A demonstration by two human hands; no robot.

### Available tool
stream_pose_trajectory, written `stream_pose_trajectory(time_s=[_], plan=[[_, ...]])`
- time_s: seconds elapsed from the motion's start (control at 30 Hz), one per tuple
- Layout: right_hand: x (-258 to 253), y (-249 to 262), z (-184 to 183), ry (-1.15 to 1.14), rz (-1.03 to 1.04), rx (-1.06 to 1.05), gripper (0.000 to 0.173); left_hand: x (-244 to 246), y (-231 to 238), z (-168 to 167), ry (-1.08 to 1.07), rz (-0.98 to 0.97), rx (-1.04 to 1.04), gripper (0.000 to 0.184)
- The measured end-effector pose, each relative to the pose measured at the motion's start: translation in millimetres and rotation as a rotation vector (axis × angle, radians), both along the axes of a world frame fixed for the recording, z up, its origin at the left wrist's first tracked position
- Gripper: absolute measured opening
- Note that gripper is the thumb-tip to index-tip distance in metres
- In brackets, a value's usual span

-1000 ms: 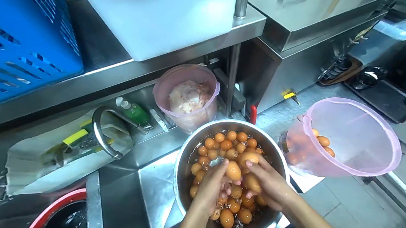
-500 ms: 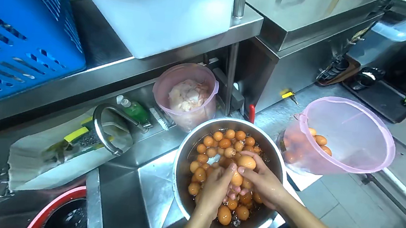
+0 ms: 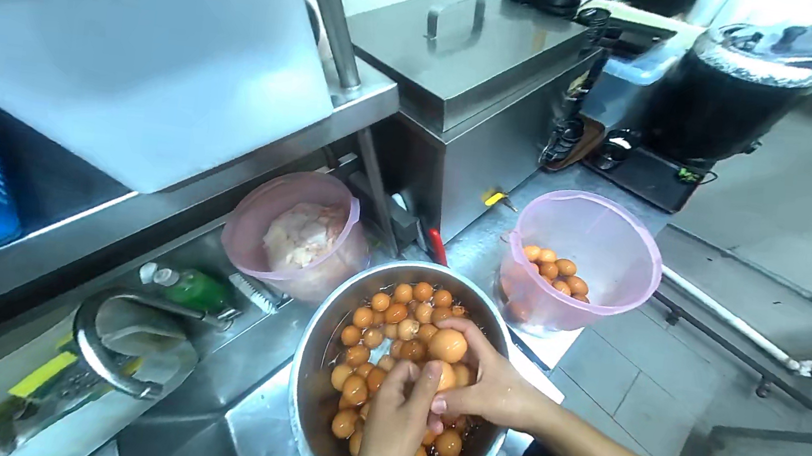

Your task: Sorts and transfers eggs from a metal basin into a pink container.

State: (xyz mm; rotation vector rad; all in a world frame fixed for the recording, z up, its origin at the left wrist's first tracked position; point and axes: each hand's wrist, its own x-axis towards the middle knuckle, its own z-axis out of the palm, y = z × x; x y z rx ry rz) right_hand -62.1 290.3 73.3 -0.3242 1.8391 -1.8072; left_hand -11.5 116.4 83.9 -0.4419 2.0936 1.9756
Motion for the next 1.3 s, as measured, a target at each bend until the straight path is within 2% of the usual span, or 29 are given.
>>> stream_pose_trajectory(time_s=[0.2, 0.3, 0.37, 0.53, 0.67, 0.77, 0.87, 0.97, 1.13, 1.2, 1.3], plan=[[-2, 15, 24, 0.363, 0.010, 0.249, 0.092, 1, 7, 10, 0.080, -0.031, 0.229, 0.033], [-9, 14, 32, 0.586, 0.114, 0.438, 0.085, -5, 11, 14, 0.023, -0.003, 0.398, 0.053], [-16, 10, 36, 0.644, 0.189, 0.518, 0.079, -8, 14, 14, -0.004, 0.029, 0.460, 0.059], [-44, 15, 40, 0.638, 0.352, 0.376, 0.069, -10, 10, 12, 0.032, 0.068, 0.623, 0.056], [-66, 26, 56, 0.586, 0.453, 0.249, 0.052, -13, 14, 9, 0.125, 0.027, 0.796, 0.061], [-78, 39, 67, 0.568, 0.503, 0.311, 0.053, -20, 29, 12, 0.164, 0.010, 0.781, 0.062], [-87, 55, 72, 0.622, 0.530, 0.418, 0.070, -32, 54, 30, 0.106, 0.051, 0.642, 0.059], [-96, 74, 72, 0.740, 0.478, 0.477, 0.085, -48, 83, 49, 0.032, 0.079, 0.587, 0.061], [-118, 116, 79, 0.856, 0.367, 0.493, 0.086, -79, 125, 70, -0.004, 0.031, 0.548, 0.060], [-134, 135, 85, 0.789, 0.340, 0.439, 0.083, -97, 140, 77, -0.028, -0.010, 0.565, 0.056], [-163, 164, 88, 0.545, 0.272, 0.354, 0.079, -131, 162, 82, -0.066, -0.113, 0.646, 0.050]])
